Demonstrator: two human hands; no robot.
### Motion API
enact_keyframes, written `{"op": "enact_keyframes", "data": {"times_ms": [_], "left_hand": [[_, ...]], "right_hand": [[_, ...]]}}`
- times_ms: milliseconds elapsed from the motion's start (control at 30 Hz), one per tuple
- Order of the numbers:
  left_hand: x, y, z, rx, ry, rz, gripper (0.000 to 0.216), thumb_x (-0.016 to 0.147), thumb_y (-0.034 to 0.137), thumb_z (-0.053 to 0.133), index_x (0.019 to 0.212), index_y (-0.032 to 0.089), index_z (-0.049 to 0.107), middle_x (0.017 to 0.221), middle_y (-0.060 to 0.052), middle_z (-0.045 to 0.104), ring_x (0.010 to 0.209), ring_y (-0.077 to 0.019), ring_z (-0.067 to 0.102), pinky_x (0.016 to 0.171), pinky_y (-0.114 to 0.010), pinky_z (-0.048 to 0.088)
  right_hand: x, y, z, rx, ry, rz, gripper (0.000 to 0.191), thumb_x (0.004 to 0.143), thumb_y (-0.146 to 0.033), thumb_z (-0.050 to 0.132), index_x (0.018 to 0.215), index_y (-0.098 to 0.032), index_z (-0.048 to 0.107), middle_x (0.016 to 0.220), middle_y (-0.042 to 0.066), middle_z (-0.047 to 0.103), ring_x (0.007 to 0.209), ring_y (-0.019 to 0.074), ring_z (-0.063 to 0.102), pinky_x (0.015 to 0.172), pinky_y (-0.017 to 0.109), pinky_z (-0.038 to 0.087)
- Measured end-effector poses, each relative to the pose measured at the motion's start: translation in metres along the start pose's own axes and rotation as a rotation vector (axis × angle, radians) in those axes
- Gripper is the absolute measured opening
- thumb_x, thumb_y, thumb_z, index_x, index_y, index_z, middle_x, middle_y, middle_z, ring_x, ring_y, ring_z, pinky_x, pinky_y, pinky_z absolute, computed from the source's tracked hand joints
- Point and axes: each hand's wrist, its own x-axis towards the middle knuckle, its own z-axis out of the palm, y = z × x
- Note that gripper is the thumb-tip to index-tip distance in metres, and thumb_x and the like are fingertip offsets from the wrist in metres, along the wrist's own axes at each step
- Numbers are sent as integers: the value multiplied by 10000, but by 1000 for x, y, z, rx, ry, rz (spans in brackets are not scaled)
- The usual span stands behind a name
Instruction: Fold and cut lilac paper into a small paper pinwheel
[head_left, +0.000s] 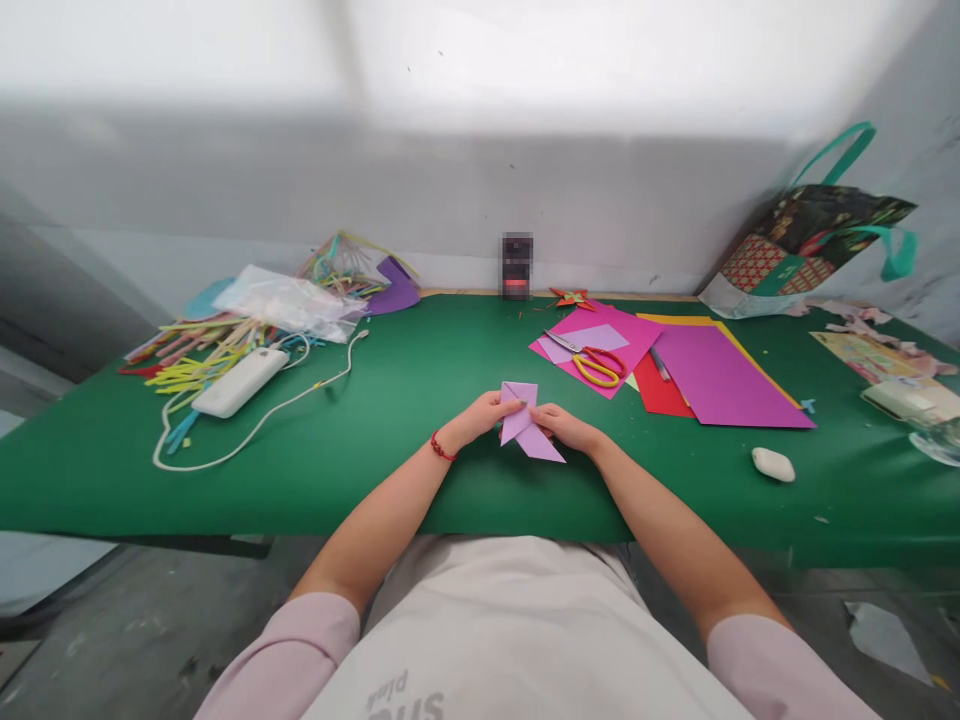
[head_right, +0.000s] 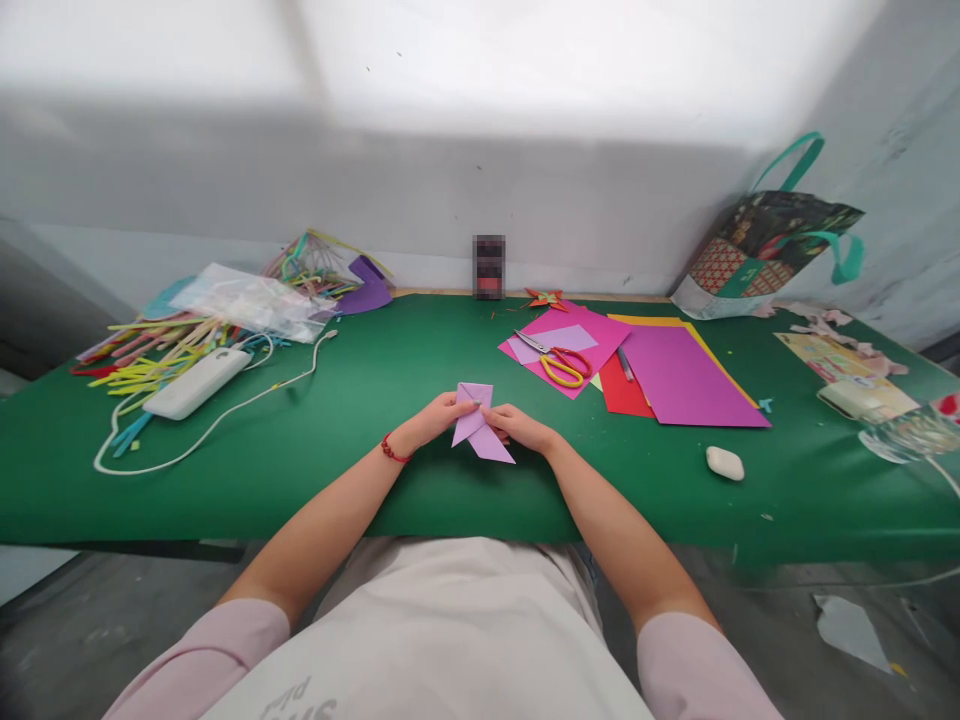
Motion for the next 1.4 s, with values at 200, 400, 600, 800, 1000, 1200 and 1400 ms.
{"op": "enact_keyframes", "data": {"times_ms": [200,400,600,800,1000,1200,1400], "left_hand": [[-3,6,4,85,-34,-32,223,720,314,606,652,105,571,526,17,541,454,-73,451,467,-200,354],[-4,7,4,122,-56,-35,242,753,299,568,595,122,517,469,37,501,405,-61,416,418,-188,327],[-4,7,2,135,-87,-10,297,756,349,583,574,130,499,440,48,465,382,-55,399,405,-186,328],[-5,7,3,136,-106,-24,322,732,410,627,669,99,572,507,19,537,422,-63,442,421,-186,346],[-10,10,9,189,-178,-62,316,761,394,611,644,104,566,490,25,517,398,-54,412,405,-188,339],[-10,11,9,201,-171,-83,313,776,374,594,612,111,550,486,27,508,407,-59,426,431,-195,360],[-6,6,4,156,-169,-80,299,714,394,635,684,98,598,545,13,549,471,-75,461,472,-199,374]], "right_hand": [[0,-2,2,-1,35,-17,596,664,-709,537,441,-195,332,398,-87,266,361,43,263,370,225,182],[0,-5,3,-23,48,14,573,680,-679,553,453,-189,362,386,-80,299,353,41,263,369,231,158],[1,-5,5,-44,67,20,580,686,-668,558,433,-190,348,368,-87,268,340,35,231,363,233,127],[5,5,2,5,95,-53,650,708,-740,437,368,-196,330,320,-62,287,309,49,282,348,232,167],[5,7,0,5,122,-52,670,703,-758,415,343,-204,306,288,-63,258,287,48,271,335,231,167],[5,4,0,-20,129,-22,681,714,-753,406,328,-203,295,268,-59,259,277,42,250,331,230,158],[7,6,0,27,134,-46,659,696,-731,467,339,-202,300,279,-66,254,286,45,261,330,228,165]]}}
